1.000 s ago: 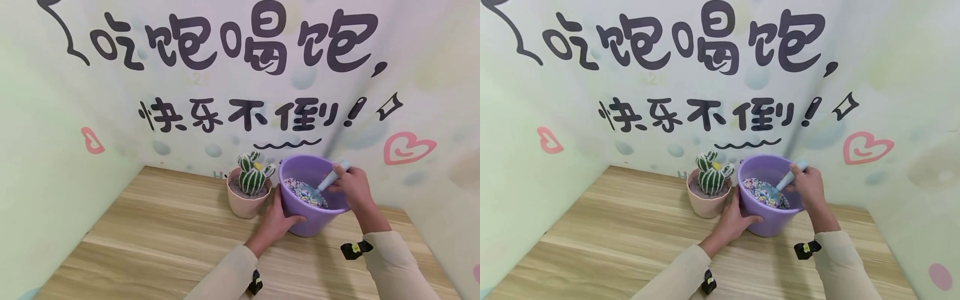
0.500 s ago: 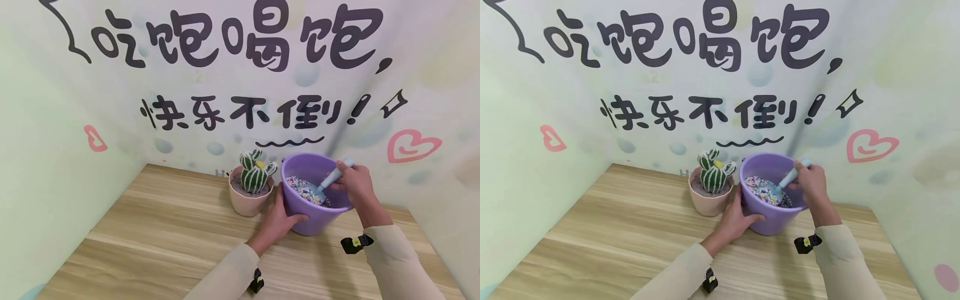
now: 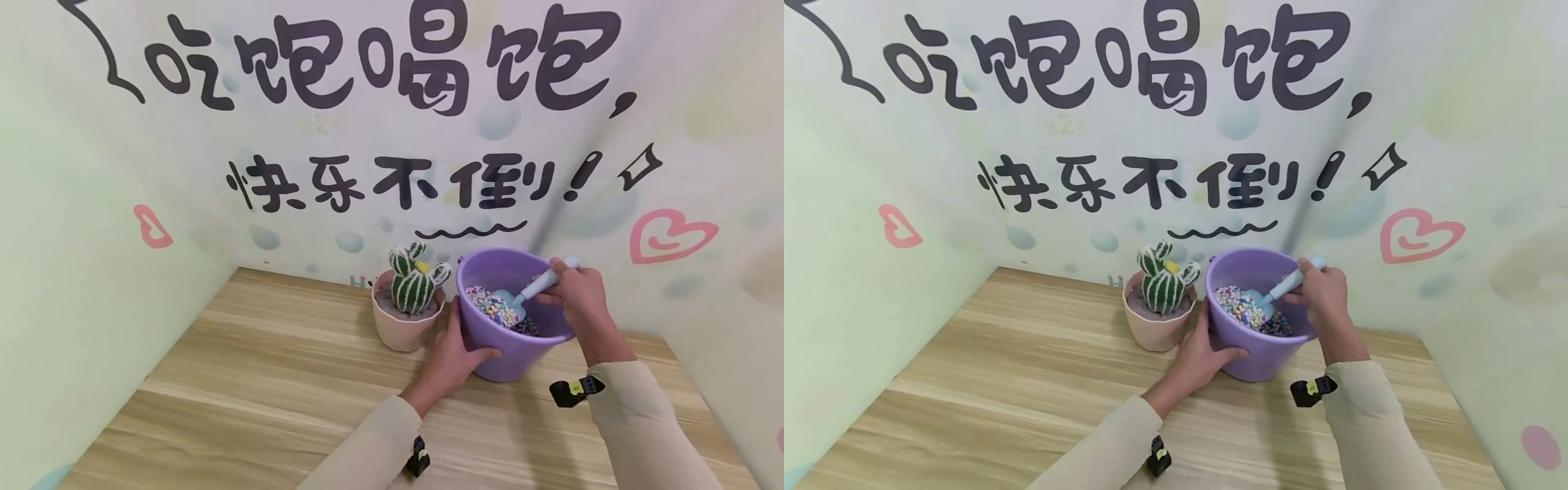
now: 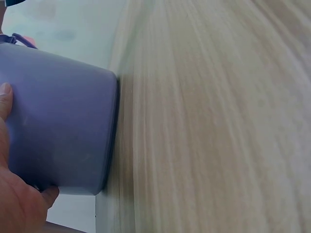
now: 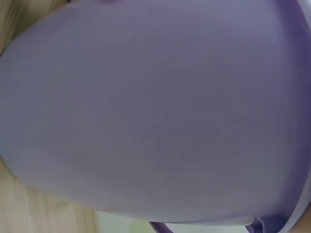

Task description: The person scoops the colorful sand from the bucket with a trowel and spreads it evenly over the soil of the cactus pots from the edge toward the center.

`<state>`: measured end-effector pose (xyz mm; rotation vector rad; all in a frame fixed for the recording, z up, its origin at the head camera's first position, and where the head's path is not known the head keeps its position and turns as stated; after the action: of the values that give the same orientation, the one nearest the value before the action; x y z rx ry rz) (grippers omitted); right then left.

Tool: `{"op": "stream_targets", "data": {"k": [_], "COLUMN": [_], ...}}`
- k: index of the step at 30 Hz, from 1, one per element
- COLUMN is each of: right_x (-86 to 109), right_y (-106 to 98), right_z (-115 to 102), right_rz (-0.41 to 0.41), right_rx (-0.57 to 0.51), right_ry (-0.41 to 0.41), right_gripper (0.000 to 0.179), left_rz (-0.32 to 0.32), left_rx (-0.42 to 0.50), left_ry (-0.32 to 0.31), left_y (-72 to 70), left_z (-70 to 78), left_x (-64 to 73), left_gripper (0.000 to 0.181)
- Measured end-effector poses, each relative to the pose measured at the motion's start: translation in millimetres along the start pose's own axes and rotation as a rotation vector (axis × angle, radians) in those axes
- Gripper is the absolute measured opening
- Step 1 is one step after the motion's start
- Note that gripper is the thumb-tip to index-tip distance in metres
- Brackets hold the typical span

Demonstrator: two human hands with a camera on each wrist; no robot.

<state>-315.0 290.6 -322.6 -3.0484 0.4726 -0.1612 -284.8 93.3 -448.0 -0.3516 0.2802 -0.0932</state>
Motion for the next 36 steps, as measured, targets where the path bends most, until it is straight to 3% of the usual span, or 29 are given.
{"op": "stream_targets", "data": {"k": [6, 16, 24, 36], "right_x": [-4.6, -6.0, -6.1, -5.8], "right_y": [-1.9, -3.6, -10.1, -27.2], "right_z": [3.1, -0.4, -4.3, -4.9], "right_rz": [0.044, 0.068, 0.089, 0.138], "right_rx": [-0.047, -0.191, -0.358, -0.468], "right_ry": [0.05, 0.089, 0.068, 0.084], "right_gripper": [0.026, 0.025, 0.025, 0.032], "left_rz": [-0.002, -0.001, 0.001, 0.011], "left_rx": [0.004, -0.003, 0.015, 0.021], "left_ry": [0.014, 0.015, 0.032, 0.032], "left_y": [-1.8, -4.1, -5.8, -8.3], "left_z": [1.8, 3.1, 1.9, 3.7], "left_x": [0.6, -0.3, -0.9, 0.3], "left_gripper": [0.118, 0.118, 0.116, 0.112]}}
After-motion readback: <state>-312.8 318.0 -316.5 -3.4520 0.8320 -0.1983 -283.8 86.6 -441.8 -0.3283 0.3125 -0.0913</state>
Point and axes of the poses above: each hand's wrist, its own x-axis away from the middle knuckle, its own y-axis out of the palm, z = x × y, the point moved 4 cm from there along -x, towards the middle knuckle, and after that the axes turned 3 degrees about -y, right-handed, at the moved point
